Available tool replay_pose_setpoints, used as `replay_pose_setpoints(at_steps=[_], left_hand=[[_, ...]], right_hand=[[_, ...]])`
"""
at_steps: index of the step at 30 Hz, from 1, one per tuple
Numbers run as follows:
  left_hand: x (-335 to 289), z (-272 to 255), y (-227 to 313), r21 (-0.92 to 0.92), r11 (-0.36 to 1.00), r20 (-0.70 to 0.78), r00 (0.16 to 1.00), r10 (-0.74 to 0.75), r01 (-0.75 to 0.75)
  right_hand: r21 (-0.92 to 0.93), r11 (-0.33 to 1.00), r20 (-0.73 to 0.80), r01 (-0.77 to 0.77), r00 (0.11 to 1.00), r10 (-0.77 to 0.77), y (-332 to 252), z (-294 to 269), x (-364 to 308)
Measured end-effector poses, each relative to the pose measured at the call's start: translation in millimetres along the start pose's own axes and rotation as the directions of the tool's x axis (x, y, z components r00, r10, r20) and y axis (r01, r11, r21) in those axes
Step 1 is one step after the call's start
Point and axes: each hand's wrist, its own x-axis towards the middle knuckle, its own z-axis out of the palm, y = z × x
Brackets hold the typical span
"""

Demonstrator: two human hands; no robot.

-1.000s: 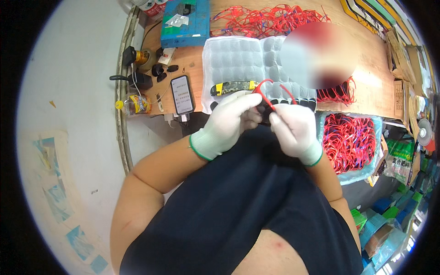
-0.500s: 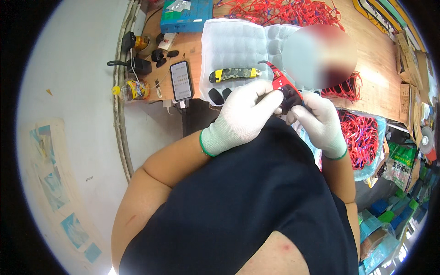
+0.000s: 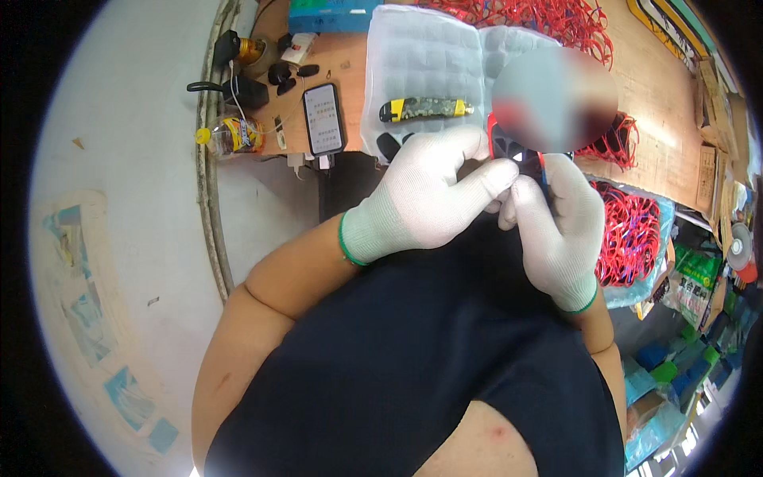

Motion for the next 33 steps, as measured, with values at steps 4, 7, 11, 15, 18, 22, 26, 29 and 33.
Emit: replay_pose_setpoints(at_steps=[4, 7, 11, 15, 18, 22, 26, 29, 33], left_hand=[[-10, -8, -4, -0.049, 0.999, 0.022, 1.000, -0.001, 0.003], [-13, -17, -8, -0.027, 0.999, 0.037, 0.999, -0.020, 0.021], [-12, -22, -16, -0.229, 0.968, 0.019, 0.994, -0.105, 0.106], [-4, -20, -10, -0.105, 0.976, 0.053, 0.981, -0.185, 0.189], [6, -17, -11, -0.063, 0.962, 0.068, 0.963, -0.262, 0.266], [26, -19, -18, -0.067, 0.996, 0.196, 0.980, -0.040, 0.054], [65, -4, -9, 0.051, 0.985, 0.253, 0.956, 0.149, -0.167], [100, 20, -3, 0.020, 0.994, 0.358, 0.929, 0.095, -0.109], [225, -28, -29, 0.327, 0.944, 0.117, 0.993, -0.008, -0.031]], right_hand=[[-0.158, 0.985, 0.009, 0.066, 0.998, -0.066, 1, 6, -5], [-0.091, 0.996, 0.042, 0.013, 0.999, -0.009, 1, 12, -3], [-0.127, 0.992, 0.068, 0.008, 0.998, 0.001, 12, 14, -3], [-0.218, 0.975, -0.019, 0.033, 0.999, -0.038, 17, 17, -4], [-0.179, 0.983, -0.061, 0.041, 0.997, -0.053, 24, 16, -3], [-0.030, 0.999, 0.159, 0.039, 0.987, -0.034, 35, -21, 0], [0.444, 0.873, 0.368, -0.201, 0.929, 0.027, 53, -58, -3], [0.477, 0.842, 0.377, -0.252, 0.924, 0.063, 64, -96, 0], [0.306, 0.935, 0.226, -0.182, 0.967, 0.115, 97, -138, 1]])
